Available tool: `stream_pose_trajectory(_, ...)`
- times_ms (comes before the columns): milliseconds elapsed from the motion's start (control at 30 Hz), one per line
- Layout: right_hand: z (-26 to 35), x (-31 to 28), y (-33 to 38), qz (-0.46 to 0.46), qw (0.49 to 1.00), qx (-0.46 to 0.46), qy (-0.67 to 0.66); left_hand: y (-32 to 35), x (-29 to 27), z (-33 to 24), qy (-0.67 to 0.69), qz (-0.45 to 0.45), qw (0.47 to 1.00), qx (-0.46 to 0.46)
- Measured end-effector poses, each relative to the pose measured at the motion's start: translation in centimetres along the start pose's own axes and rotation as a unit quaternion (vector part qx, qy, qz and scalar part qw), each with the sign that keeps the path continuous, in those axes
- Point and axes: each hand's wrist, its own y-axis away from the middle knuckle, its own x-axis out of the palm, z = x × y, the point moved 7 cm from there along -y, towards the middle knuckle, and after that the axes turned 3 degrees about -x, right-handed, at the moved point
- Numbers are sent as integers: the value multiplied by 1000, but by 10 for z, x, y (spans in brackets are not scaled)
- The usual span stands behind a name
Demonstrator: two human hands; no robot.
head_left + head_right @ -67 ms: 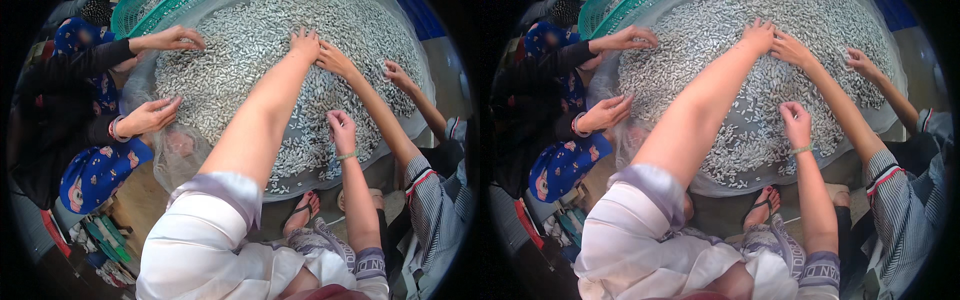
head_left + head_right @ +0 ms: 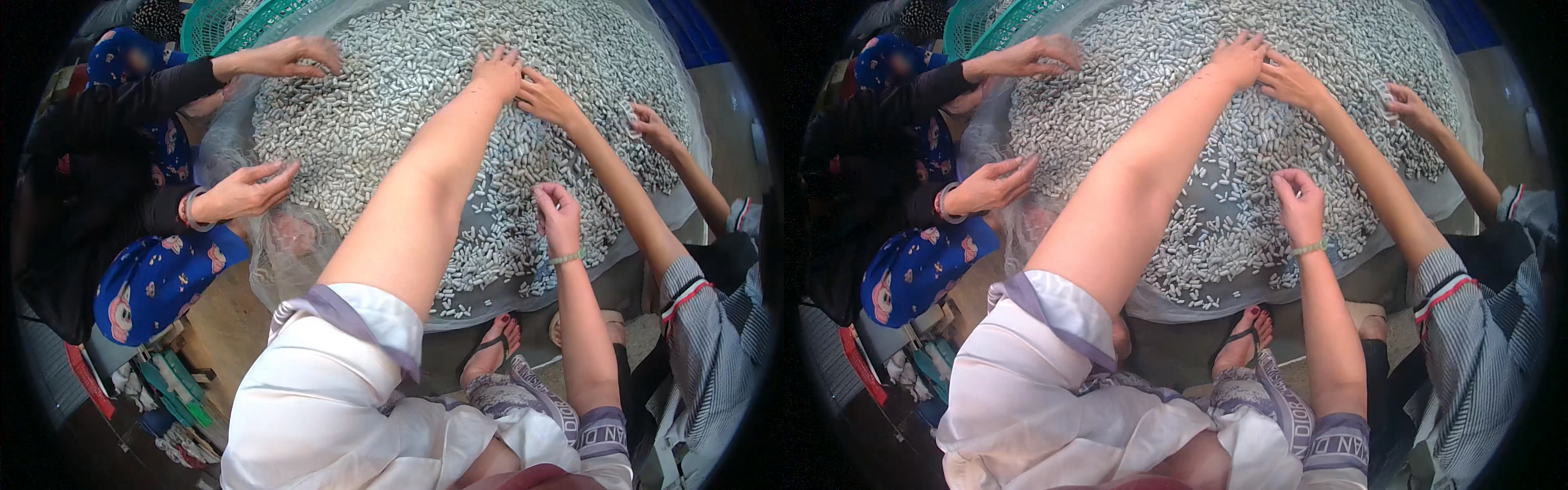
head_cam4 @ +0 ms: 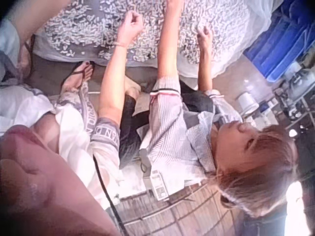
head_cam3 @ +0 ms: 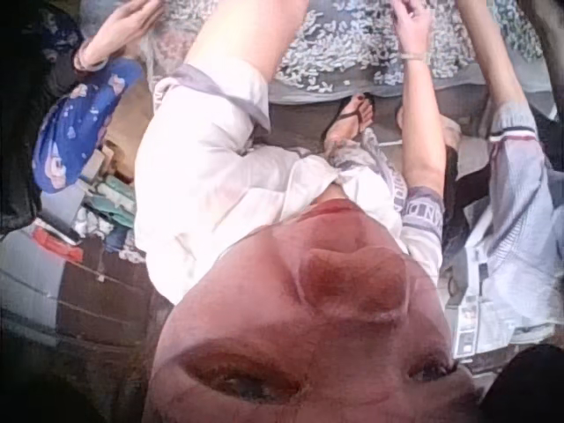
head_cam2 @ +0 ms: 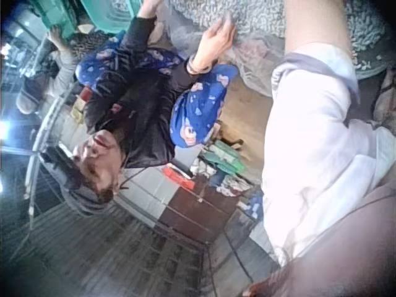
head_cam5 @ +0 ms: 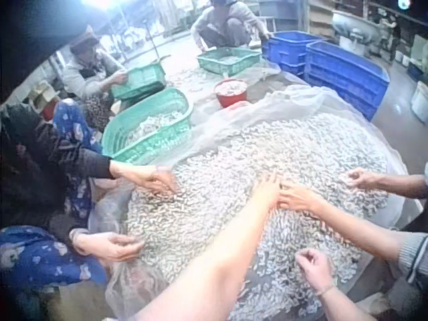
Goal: The person sits at a table with others and sorts small white silkworm cocoons by hand, picking out plastic clips and placing them into a green basket. The person then scoops cocoons into the basket and continues sorting through them.
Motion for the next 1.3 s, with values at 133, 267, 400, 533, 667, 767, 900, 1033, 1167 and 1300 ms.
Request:
stream_pose_trajectory(133, -18, -11, 0, -11, 1000, 26, -11, 21, 0, -10, -44, -1, 994, 104)
stream_pose_trajectory(267, -28, -14, -3, -35, 995, 76, -54, 68, -10, -20, -25, 64, 989, 128)
stream_pose_trajectory(400, -27, -11, -5, -27, 993, 104, -39, 89, -27, -8, 37, 177, 982, 58)
stream_pose_trajectory(533, -16, -1, -4, -60, 987, 119, -92, 80, -37, 11, 232, 59, 971, -11)
stream_pose_trajectory(667, 7, 10, -12, -130, 957, 77, -248, 124, -11, -58, 521, 200, 829, 43)
stream_pose_trajectory(767, 22, 22, -6, -61, 951, 134, -271, 151, 0, -58, 701, 271, 659, -44)
stream_pose_trajectory(900, 51, 38, 2, -45, 984, 85, -149, 134, -5, 19, 787, 171, 583, -105)
stream_pose_trajectory(1033, 39, 19, -5, -59, 988, 93, -104, 78, -79, 187, 670, -134, 704, -195)
stream_pose_trajectory(1167, 22, 16, -10, -69, 990, 96, -73, 46, -119, 341, 801, -223, 550, -84)
stream_pose_trajectory(1300, 14, -7, -16, -101, 993, 56, -2, 84, -88, 279, 540, -105, 799, -242)
